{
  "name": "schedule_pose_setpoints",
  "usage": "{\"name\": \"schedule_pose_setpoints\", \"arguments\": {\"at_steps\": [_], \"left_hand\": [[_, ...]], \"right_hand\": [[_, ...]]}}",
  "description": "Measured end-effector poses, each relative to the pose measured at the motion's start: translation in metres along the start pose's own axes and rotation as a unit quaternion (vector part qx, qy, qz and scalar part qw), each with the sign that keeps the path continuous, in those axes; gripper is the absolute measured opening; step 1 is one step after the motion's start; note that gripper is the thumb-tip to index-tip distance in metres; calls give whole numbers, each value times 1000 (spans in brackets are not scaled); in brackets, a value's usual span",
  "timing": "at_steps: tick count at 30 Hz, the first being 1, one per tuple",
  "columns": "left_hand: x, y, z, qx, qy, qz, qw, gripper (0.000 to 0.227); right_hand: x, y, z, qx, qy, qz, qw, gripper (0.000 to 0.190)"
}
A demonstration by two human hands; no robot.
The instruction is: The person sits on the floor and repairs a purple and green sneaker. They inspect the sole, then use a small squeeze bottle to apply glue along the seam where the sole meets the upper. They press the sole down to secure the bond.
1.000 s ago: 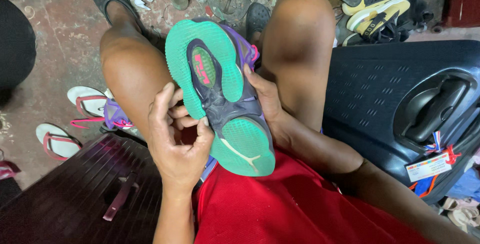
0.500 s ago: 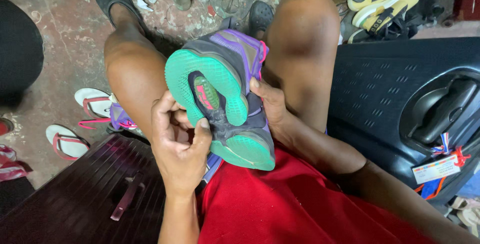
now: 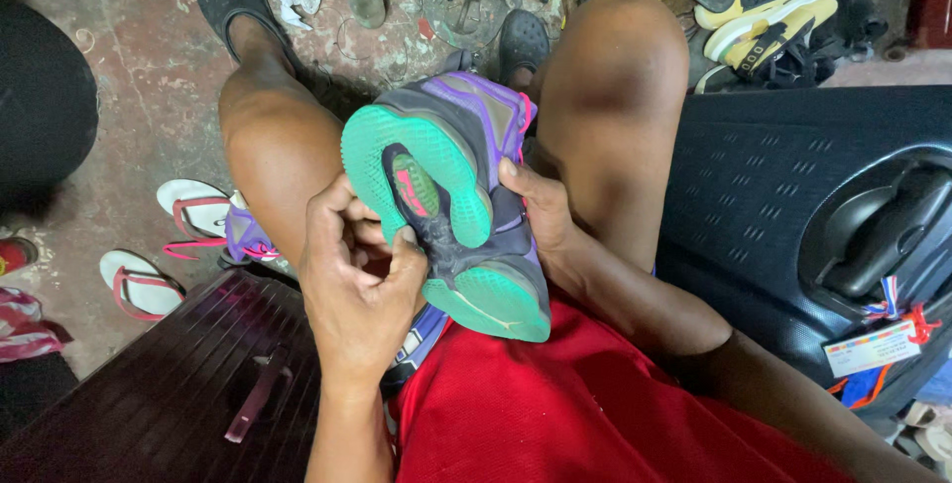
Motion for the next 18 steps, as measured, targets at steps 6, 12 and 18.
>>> {"name": "schedule_pose_setpoints", "arguments": {"at_steps": [6,12,18], "left_hand": [[-4,1,-2,-5,-16,45,999,57],[1,5,6,55,-8,14,998,57],[12,20,31,69,-79,15,994,43]], "right_hand": [[0,1,1,-32,10,-23,999,83],[3,8,3,-7,-6,17,1000,79],[1,2,5,14,-37,-7,999,77]]}}
Point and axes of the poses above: each hand's wrist, its own x-axis towards the middle knuckle, its own y-axis out of the back of the hand, z = x × y, the point moved 10 cm from there along x, towards the middle knuckle, and after that the axes turned 7 degrees about x, right-handed, at the moved point
